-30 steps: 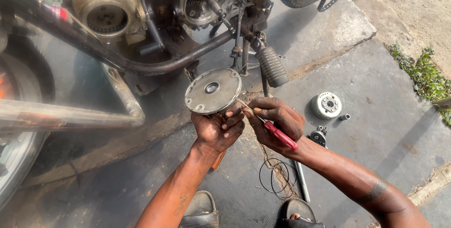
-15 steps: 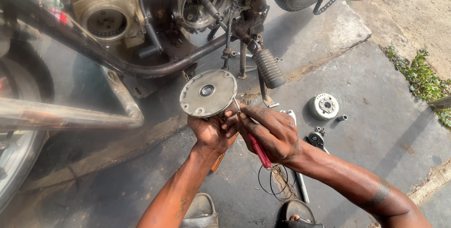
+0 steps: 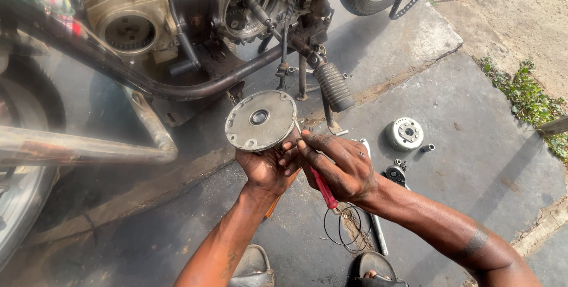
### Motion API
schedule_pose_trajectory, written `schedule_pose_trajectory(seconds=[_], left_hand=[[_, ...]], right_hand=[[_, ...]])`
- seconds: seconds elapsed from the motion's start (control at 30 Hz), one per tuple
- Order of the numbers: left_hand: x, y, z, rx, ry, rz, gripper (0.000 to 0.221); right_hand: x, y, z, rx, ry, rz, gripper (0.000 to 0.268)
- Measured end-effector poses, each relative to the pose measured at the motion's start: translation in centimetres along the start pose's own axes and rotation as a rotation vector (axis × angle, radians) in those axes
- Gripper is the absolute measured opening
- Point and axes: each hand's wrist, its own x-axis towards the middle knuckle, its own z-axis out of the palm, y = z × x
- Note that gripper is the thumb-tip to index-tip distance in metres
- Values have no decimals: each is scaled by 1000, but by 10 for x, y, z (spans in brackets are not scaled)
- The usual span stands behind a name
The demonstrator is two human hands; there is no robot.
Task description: Repairing and assembling motorcycle engine components, specifically working on the stator or flywheel assembly.
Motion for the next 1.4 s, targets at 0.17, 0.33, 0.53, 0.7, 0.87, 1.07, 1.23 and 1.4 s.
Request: schedule_pose_trajectory(seconds=[0.17,0.33,0.53,0.7,0.87,1.07,1.23,1.4], left_hand=[[4,-4,-18,-36,39,-3,73],[6,-5,-19,-35,22,11,72],[7,-8,-21,-45,-59,25,74],[6,-4,-7,-55,18,14,72],[8,-8,-14,-62,-26,-10,74],[10,-11,-16,-104,-24,-62,83],[12,-9,-11,-158,-22,-100,82],[16,-8,-23,-327,-90,-112,63]], right_hand=[[0,0,-1,-45,-26,-87,30],[2,-1,7,-23,-7,-70,28],[-4,-2,23,-5,164,15,22],[2,1,21,-18,155,74,23],[5,-2,19,2,170,197,21],[6,0,17,80,224,361,16],[-2,10,19,276,287,502,16],[1,36,20,1136,411,1081,7]])
